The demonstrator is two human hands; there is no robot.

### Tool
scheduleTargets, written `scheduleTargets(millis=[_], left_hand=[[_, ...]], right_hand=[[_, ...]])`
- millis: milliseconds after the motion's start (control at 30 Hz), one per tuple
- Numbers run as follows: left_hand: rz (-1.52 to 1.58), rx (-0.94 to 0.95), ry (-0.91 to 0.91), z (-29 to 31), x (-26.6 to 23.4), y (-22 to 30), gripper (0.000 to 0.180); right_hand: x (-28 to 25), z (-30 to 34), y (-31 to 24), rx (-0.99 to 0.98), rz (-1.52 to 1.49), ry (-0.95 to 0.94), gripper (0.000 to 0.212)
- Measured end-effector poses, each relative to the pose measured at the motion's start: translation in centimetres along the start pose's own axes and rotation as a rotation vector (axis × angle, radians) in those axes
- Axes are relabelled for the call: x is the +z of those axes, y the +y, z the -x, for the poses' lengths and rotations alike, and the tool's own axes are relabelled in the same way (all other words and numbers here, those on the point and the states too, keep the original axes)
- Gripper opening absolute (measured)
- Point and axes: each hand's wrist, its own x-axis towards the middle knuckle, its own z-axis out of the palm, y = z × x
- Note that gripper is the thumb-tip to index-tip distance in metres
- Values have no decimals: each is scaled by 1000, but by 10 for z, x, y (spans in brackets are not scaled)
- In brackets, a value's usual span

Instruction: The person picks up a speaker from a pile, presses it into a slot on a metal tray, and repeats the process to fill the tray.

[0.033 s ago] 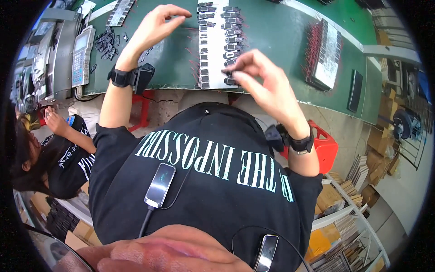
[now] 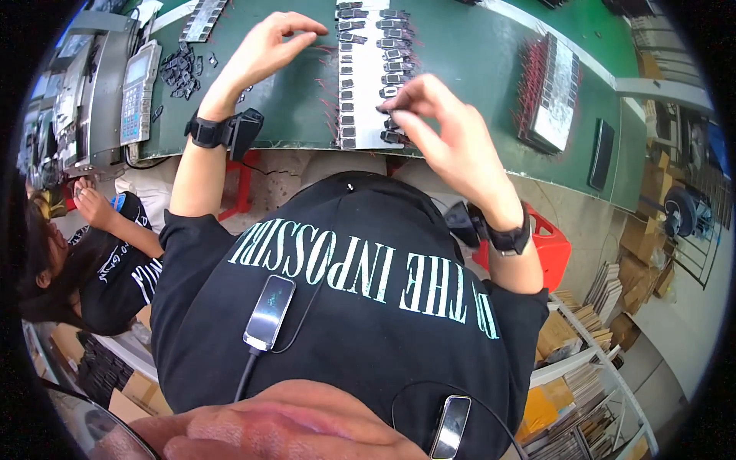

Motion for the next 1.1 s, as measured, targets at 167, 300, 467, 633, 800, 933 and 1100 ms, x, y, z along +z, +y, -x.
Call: scheduleTargets(millis=[167, 300, 467, 633, 800, 933, 1100], left_hand=[[279, -14, -58, 4, 21, -11, 26], [342, -97, -115, 4, 22, -7, 27], [152, 29, 58, 10, 20, -4, 25], [254, -81, 272, 31, 4, -11, 21], [562, -318, 269, 56, -5, 3, 18], [682, -305, 295, 63, 10, 15, 18], [670, -417, 223, 79, 12, 25, 15]], right_hand=[[7, -45, 10, -322, 853, 96, 11], [15, -54, 17, -298, 955, 150, 11], [20, -51, 13, -267, 991, 173, 12], [13, -50, 9, -200, 879, 136, 12], [-7, -79, 6, -300, 722, 172, 17], [-3, -109, 14, -352, 757, 177, 18], [1, -115, 28, -333, 713, 133, 18]])
